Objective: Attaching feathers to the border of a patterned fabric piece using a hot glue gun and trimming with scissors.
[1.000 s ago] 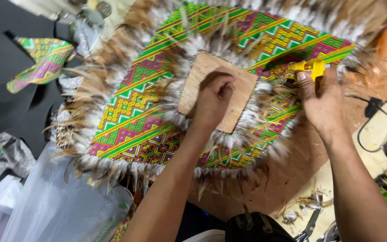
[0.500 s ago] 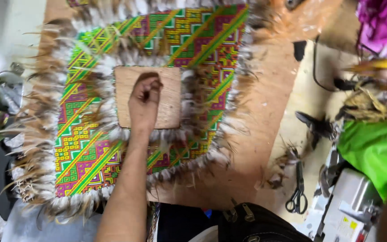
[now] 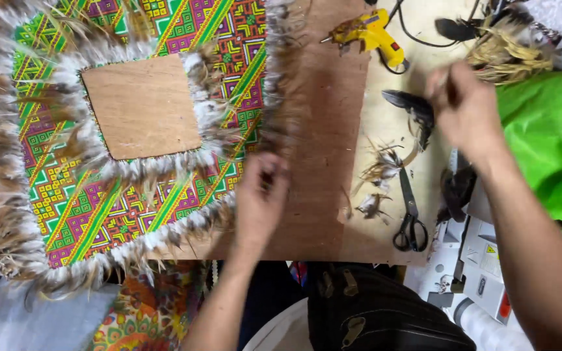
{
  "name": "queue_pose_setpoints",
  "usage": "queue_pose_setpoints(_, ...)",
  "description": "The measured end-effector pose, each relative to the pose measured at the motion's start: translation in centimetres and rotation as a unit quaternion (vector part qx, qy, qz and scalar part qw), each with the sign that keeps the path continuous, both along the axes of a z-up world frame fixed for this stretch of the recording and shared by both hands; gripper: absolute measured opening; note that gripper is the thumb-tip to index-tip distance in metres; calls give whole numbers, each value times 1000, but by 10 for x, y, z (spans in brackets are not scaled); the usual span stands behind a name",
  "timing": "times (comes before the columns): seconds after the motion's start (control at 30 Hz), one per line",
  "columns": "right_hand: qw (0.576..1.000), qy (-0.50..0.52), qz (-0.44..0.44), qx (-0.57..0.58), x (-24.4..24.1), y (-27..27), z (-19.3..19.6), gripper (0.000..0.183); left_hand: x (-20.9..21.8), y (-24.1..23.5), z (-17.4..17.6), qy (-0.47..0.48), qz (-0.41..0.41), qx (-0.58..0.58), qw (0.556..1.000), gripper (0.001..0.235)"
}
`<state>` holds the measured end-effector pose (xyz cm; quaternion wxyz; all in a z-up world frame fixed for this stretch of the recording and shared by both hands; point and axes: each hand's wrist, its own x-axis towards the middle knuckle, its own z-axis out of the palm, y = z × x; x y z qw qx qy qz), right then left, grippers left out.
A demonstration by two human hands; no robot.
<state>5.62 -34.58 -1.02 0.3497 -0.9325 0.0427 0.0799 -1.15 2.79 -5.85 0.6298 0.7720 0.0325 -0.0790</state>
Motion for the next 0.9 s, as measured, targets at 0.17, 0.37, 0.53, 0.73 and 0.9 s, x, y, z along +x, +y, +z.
queue_pose_setpoints(0.17, 964, 196, -180, 15, -107, 7, -9, 27, -79, -66, -51, 35, -75, 66, 994, 12)
queue_pose_setpoints(0.37, 987, 98, -91, -86, -140, 20, -42, 27, -114, -113, -61, 181, -124, 77, 973, 20)
queue_pose_setpoints(0.53, 985, 50, -4, -166, -148, 14, -87, 22, -91, -145, -43, 274, -80, -2, 958, 25)
queue_pose_setpoints(0.73, 951, -179, 48, -246, -199, 25, -101, 7, -76, -181, -49, 405, 9, -189, 895, 52)
queue_pose_setpoints(0.9, 965, -204, 44, -158, -198, 44, -75, 16, -86, -181, -87, 421, 55, -169, 890, 29)
